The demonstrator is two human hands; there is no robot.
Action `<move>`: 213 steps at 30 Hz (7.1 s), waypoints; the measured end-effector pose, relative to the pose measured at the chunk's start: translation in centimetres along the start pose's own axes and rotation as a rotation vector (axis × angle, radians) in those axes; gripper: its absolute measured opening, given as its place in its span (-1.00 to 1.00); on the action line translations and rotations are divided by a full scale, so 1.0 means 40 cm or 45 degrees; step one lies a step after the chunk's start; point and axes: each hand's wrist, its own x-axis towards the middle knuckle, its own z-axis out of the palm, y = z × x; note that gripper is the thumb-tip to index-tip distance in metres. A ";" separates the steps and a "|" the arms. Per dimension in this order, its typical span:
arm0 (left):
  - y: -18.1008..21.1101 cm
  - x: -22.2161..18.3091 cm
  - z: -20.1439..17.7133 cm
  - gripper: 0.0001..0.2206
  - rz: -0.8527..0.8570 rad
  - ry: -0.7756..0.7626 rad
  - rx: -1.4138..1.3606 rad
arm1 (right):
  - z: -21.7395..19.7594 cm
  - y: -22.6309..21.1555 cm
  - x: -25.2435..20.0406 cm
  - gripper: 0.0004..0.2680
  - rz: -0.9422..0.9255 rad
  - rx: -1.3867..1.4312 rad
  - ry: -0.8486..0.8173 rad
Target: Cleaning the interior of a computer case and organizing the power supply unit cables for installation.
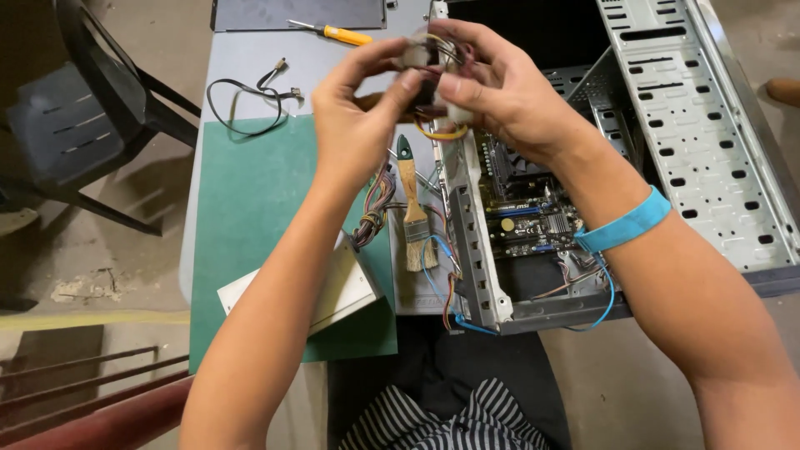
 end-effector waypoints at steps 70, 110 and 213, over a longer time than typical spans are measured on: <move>-0.121 0.062 -0.045 0.17 -1.682 -1.268 0.581 | 0.061 -0.029 -0.030 -0.84 -0.622 -0.382 0.468; -0.288 0.117 -0.052 -0.82 -0.444 -0.349 0.533 | 0.040 -0.025 -0.018 -0.83 -0.567 -0.252 0.496; -0.017 -0.071 -0.169 -0.20 -0.660 -0.201 0.340 | 0.081 0.020 -0.019 -0.67 0.354 -0.260 -0.340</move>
